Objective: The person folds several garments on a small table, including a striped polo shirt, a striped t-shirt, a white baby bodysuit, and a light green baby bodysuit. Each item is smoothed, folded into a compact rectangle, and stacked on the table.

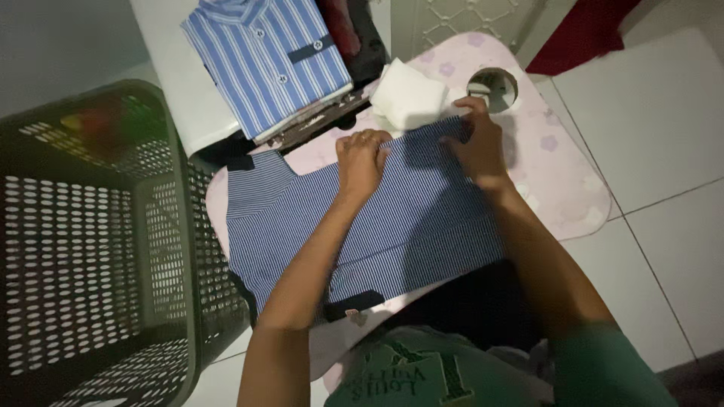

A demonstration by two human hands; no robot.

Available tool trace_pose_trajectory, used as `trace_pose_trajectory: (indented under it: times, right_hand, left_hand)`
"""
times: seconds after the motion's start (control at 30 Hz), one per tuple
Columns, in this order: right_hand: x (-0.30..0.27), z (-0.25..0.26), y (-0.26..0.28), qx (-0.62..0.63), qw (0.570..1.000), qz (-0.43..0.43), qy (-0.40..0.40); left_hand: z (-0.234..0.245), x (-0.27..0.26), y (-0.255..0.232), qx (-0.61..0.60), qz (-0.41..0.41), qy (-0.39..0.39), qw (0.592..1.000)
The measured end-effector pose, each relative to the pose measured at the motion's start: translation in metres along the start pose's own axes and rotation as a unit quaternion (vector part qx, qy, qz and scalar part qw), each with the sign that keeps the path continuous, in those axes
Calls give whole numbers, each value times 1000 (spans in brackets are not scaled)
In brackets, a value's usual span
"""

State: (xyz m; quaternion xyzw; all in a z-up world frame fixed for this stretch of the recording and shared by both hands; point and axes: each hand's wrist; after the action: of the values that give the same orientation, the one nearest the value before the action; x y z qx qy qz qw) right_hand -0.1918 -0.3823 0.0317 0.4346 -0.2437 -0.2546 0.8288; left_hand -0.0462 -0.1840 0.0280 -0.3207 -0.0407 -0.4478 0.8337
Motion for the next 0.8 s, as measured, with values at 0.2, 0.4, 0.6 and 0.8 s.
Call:
trace_pose_trajectory:
  times: [0.2,0.4,0.6,0.8]
  right_hand:
    - [-24,11,28,-193,969,149,39]
    - [-65,0,30,-274,889,322,177]
    - [-80,-2,36,-344,897,180,211]
    - [-95,-6,40,-293,891,260,227]
  left_hand:
    - [40,-19,9,-2,-33,54,998]
    - [59,-55,29,77,-143,197,967]
    - [61,-89,31,126,-84,240,959]
    - [81,-126,34,102,-59,208,971]
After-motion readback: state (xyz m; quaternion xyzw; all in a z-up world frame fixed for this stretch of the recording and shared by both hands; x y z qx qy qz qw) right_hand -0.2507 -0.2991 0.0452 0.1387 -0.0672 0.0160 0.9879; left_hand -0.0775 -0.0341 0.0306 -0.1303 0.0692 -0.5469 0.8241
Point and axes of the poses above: each hand's wrist, its own x-axis towards the middle knuckle, its own z-axis out of the back of the hand, y = z × x, and after that the axes turned 1 degree about x, right-handed
